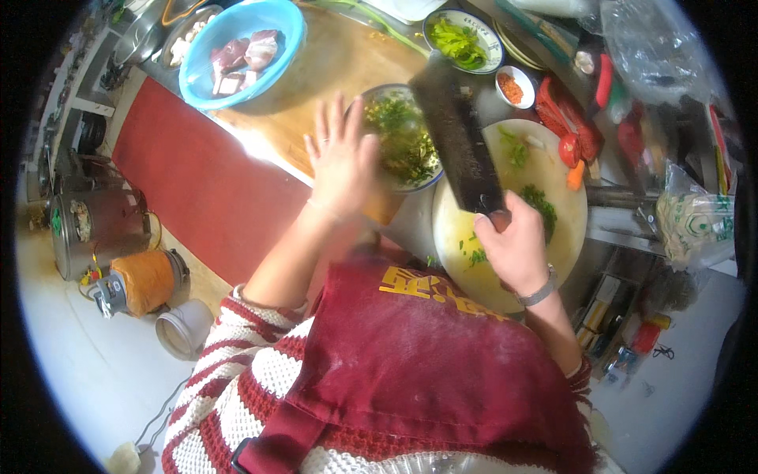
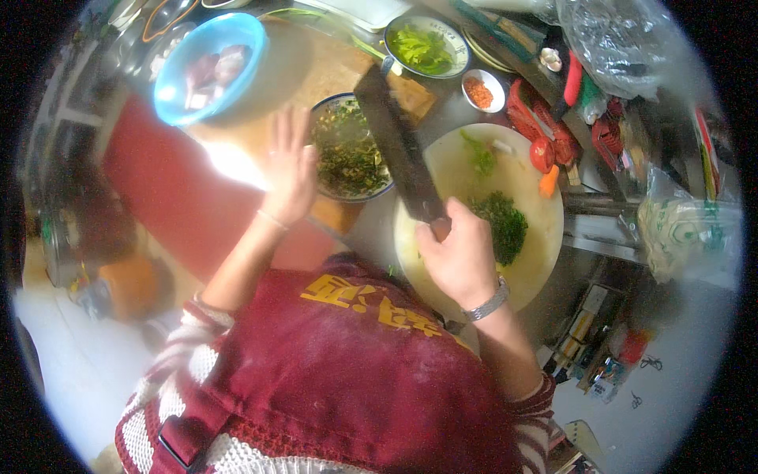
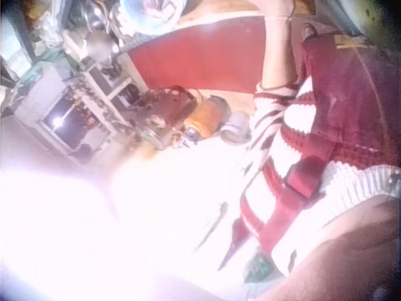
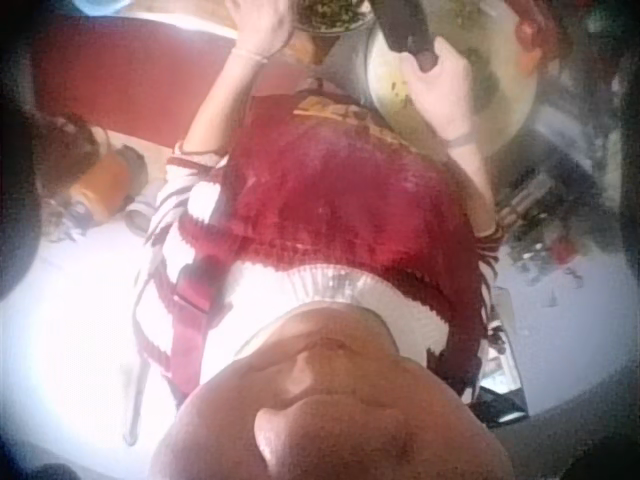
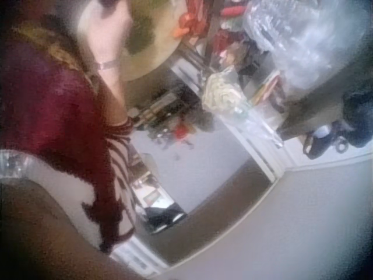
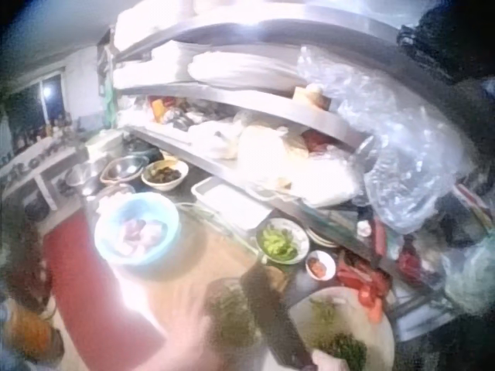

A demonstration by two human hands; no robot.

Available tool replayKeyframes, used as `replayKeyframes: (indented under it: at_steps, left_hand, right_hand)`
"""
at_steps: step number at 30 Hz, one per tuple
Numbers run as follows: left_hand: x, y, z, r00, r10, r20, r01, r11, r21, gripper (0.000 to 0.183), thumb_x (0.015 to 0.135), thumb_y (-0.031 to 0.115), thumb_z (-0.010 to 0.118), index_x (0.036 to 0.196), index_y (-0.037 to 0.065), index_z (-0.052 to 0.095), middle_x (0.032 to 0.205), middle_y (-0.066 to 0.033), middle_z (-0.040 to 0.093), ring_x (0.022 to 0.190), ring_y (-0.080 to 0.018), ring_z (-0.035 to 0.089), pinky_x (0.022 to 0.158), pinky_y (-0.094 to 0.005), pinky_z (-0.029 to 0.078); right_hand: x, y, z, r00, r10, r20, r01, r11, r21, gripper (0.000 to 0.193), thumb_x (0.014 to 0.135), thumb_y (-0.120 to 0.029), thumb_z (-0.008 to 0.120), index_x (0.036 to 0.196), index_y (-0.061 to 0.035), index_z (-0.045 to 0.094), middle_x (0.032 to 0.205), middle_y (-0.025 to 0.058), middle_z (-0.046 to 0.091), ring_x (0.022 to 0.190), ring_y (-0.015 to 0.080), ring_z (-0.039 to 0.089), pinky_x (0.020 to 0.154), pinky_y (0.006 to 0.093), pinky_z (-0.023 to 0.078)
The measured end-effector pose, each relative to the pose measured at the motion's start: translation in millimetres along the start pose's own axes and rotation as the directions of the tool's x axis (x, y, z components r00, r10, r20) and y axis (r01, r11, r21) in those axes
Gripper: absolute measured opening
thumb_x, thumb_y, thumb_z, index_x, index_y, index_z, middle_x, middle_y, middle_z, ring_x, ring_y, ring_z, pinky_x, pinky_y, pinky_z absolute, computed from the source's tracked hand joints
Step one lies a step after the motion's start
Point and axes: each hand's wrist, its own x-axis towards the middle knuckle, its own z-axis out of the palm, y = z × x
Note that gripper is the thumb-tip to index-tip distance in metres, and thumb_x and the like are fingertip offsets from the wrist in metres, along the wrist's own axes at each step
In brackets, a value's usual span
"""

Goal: The person chops green leafy vegetables on a cutting board using a cleaver, then scrapes the chopped pieces into a bowl containing other ingredients. The person carries the bowl to a table and mixes the contents with a spoon.

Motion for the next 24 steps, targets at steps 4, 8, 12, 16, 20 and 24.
replayKeyframes:
  at_steps: [4,8,12,16,20,24]
  left_hand:
    - [-5.9,-24.5,-31.4,0.975,0.046,-0.215,-0.099,0.966,-0.238,0.054,0.106,0.034,0.028,0.150,0.004,0.042,0.160,-0.0199,0.028,0.151,-0.0407,0.014,0.121,-0.0506,0.012]
    - [-8.8,-15.2,-62.0,0.963,0.182,-0.199,-0.229,0.942,-0.246,0.053,0.106,0.034,0.032,0.153,0.009,0.038,0.161,-0.0172,0.026,0.151,-0.0410,0.013,0.120,-0.0549,0.012]
    - [-8.0,25.7,-62.8,0.937,0.301,0.176,-0.301,0.953,-0.027,0.054,0.103,0.032,0.041,0.156,0.022,0.033,0.164,-0.0129,0.018,0.152,-0.0411,0.009,0.116,-0.0671,0.013]
    - [-8.8,66.8,-40.2,0.842,0.404,0.357,-0.482,0.861,0.165,0.057,0.100,0.031,0.044,0.156,0.029,0.031,0.166,-0.0125,0.012,0.151,-0.0426,0.010,0.113,-0.0723,0.015]
    - [-3.8,81.0,-27.8,0.766,0.457,0.452,-0.549,0.831,0.090,0.055,0.102,0.035,0.041,0.156,0.035,0.029,0.166,-0.0105,0.011,0.152,-0.0412,0.010,0.107,-0.0789,0.017]
    - [-1.8,76.7,-22.1,0.771,0.403,0.493,-0.514,0.851,0.109,0.054,0.103,0.039,0.039,0.156,0.035,0.029,0.166,-0.0091,0.011,0.152,-0.0407,0.009,0.109,-0.0780,0.017]
  right_hand:
    - [-11.6,-7.3,3.9,0.955,-0.272,-0.123,0.220,0.920,-0.324,0.026,0.079,-0.012,0.072,0.102,-0.0051,0.060,0.082,0.0177,0.068,0.073,0.0363,0.067,0.065,0.0432,0.055]
    - [-15.7,-11.9,12.1,0.925,-0.381,0.002,0.324,0.784,-0.529,0.034,0.074,-0.006,0.076,0.102,-0.0055,0.056,0.090,0.0157,0.066,0.081,0.0351,0.066,0.071,0.0452,0.053]
    - [-16.4,-13.8,20.2,0.899,-0.426,0.102,0.395,0.686,-0.611,0.032,0.074,-0.007,0.075,0.097,-0.0051,0.053,0.084,0.0142,0.061,0.079,0.0358,0.063,0.071,0.0457,0.051]
    - [-17.4,-16.5,23.9,0.845,-0.513,0.149,0.479,0.605,-0.636,0.013,0.079,-0.008,0.063,0.087,-0.0049,0.053,0.079,0.0129,0.058,0.076,0.0312,0.062,0.069,0.0425,0.050]
    - [-18.5,-19.9,24.5,0.813,-0.558,0.166,0.506,0.537,-0.675,0.005,0.080,-0.006,0.059,0.080,-0.0057,0.054,0.078,0.0119,0.057,0.075,0.0289,0.061,0.068,0.0402,0.051]
    - [-21.3,-19.1,22.9,0.858,-0.484,0.172,0.456,0.563,-0.689,0.018,0.074,-0.010,0.072,0.084,-0.0050,0.058,0.086,0.0121,0.059,0.082,0.0308,0.061,0.074,0.0422,0.051]
